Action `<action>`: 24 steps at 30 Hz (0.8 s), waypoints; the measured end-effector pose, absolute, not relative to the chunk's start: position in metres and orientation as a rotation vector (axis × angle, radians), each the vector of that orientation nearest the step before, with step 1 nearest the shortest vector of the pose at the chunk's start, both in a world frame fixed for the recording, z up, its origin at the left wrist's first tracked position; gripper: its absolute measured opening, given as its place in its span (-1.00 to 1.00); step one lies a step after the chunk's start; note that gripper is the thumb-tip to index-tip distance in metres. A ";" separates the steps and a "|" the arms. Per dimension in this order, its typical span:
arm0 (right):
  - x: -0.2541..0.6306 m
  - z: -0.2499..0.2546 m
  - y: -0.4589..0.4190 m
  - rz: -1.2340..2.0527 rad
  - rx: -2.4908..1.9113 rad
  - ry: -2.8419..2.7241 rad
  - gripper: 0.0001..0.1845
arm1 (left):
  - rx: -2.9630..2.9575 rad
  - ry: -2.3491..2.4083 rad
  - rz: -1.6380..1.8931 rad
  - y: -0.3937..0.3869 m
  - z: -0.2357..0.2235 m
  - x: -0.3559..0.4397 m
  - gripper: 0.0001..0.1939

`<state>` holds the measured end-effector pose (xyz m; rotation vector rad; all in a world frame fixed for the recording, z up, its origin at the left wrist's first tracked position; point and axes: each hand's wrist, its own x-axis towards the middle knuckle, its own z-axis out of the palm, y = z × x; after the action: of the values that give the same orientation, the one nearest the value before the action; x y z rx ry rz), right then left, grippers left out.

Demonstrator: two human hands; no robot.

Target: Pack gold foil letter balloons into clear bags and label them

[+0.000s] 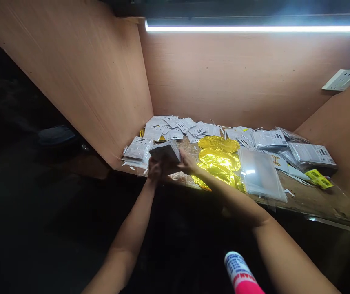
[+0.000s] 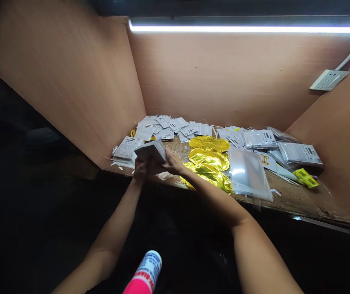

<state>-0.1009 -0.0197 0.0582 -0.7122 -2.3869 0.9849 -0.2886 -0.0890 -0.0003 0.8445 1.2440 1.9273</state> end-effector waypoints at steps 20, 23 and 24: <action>-0.043 -0.017 -0.018 0.301 -1.399 -2.351 -0.37 | 1.018 2.023 2.052 -0.116 0.011 -0.317 -0.39; -0.015 -0.025 0.010 0.550 -1.355 -2.413 -0.42 | 1.161 2.086 1.935 -0.120 0.001 -0.324 -0.37; -0.007 -0.024 0.020 0.604 -1.317 -2.444 -0.40 | 1.203 2.093 1.904 -0.121 -0.002 -0.324 -0.36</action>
<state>-0.0069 0.0199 -0.0236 -1.3168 -2.4439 0.6035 -0.3244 -0.1205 -0.0021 1.2032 2.0931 1.9035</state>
